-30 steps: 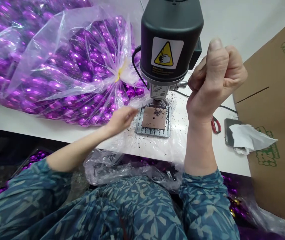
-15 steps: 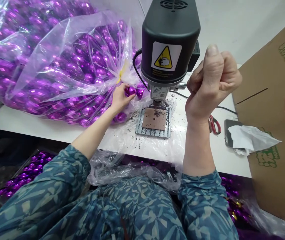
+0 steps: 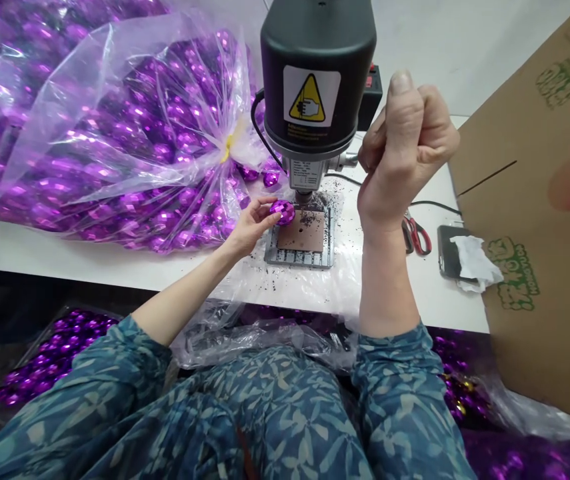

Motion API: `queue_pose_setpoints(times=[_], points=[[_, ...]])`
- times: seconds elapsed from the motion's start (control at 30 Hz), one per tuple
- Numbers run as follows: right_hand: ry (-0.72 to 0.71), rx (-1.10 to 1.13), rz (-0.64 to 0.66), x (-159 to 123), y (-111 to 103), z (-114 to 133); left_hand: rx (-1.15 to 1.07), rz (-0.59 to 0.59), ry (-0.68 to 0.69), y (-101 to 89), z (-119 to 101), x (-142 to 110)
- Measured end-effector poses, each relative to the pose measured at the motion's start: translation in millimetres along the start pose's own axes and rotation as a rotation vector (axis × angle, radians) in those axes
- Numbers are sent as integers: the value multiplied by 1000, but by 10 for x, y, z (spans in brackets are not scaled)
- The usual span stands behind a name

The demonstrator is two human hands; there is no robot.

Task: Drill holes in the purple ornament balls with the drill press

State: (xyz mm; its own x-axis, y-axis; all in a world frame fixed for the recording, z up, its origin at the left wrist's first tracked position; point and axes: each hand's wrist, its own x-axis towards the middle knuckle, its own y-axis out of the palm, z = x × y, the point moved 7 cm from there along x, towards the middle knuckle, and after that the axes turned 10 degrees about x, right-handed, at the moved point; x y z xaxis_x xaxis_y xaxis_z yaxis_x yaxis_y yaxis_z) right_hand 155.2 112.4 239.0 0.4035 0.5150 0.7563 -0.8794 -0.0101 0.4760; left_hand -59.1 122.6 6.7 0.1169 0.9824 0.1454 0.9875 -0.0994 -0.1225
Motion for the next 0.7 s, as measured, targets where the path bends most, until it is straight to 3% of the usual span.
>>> queue_pose_setpoints(times=[0.27, 0.53, 0.63, 0.7], points=[[-36, 13, 22, 14, -10, -27, 104, 33, 37, 218, 142, 76], [-25, -1, 27, -7, -14, -28, 427, -33, 197, 278, 44, -2], [-12, 31, 24, -9, -16, -30, 381, 37, 288, 390, -22, -75], [-12, 37, 17, -8, -13, -31, 303, 69, 278, 442, -13, -92]])
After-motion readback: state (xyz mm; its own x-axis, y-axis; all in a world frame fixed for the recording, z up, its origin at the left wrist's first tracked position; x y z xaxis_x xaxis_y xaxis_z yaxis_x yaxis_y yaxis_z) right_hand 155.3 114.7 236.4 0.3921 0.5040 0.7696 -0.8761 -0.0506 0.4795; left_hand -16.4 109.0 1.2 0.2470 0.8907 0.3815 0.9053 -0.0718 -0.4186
